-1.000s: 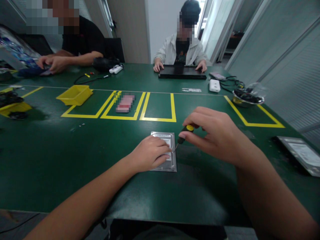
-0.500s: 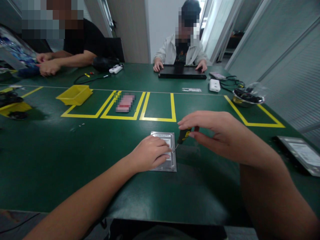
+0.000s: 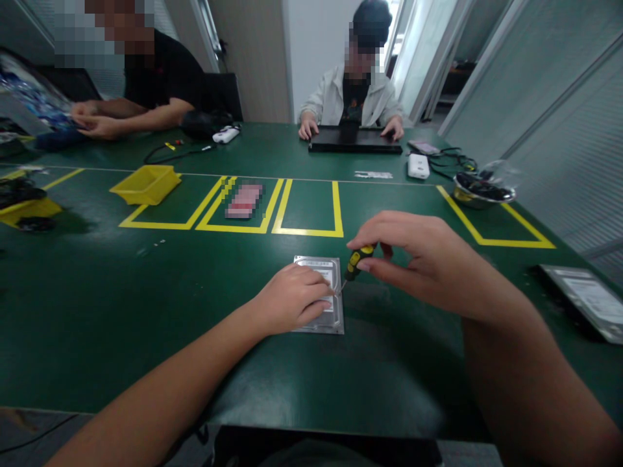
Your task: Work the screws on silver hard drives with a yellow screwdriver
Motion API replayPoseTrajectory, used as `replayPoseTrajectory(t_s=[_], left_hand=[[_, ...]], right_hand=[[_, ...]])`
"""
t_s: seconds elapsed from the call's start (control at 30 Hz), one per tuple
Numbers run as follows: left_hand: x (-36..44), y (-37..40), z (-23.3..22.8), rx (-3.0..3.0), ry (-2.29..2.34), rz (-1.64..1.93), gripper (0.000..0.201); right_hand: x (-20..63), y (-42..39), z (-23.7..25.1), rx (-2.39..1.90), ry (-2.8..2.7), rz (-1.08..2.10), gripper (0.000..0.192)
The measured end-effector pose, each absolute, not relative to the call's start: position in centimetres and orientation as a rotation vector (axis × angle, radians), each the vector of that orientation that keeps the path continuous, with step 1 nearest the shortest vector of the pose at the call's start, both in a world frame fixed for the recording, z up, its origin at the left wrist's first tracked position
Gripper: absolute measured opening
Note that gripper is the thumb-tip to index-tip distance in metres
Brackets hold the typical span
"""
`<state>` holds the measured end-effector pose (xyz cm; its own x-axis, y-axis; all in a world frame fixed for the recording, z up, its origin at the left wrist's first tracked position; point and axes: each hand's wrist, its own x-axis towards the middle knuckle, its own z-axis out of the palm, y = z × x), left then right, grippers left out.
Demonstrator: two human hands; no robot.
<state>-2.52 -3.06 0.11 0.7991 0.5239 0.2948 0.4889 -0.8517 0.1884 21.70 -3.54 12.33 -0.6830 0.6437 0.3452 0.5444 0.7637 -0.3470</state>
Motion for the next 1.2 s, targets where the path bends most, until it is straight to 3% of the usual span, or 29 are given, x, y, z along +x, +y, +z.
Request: replayPoseTrajectory(t_s=[0.13,0.53,1.0,1.2], left_hand=[[-2.5,-3.0,0.0,2.883,0.811,0.514,0.029],[-2.5,-3.0,-0.2,2.901,0.814,0.498,0.026],[-2.6,-3.1,0.1,2.885,0.810,0.492,0.027],[-2.7,-3.2,0.1,2.881,0.814,0.495,0.027]], right_hand=[[21.3,-3.5,12.1,-0.958,-2.487,0.188,0.013],[20.5,-3.4,11.2,-1.120,-2.463,-0.097,0.021],[20.4,-3.7,11.1,-1.292,-2.595,-0.049,0.022],[21.6,-5.1,12.8,-1.326,-2.439,-0.354,0.031]])
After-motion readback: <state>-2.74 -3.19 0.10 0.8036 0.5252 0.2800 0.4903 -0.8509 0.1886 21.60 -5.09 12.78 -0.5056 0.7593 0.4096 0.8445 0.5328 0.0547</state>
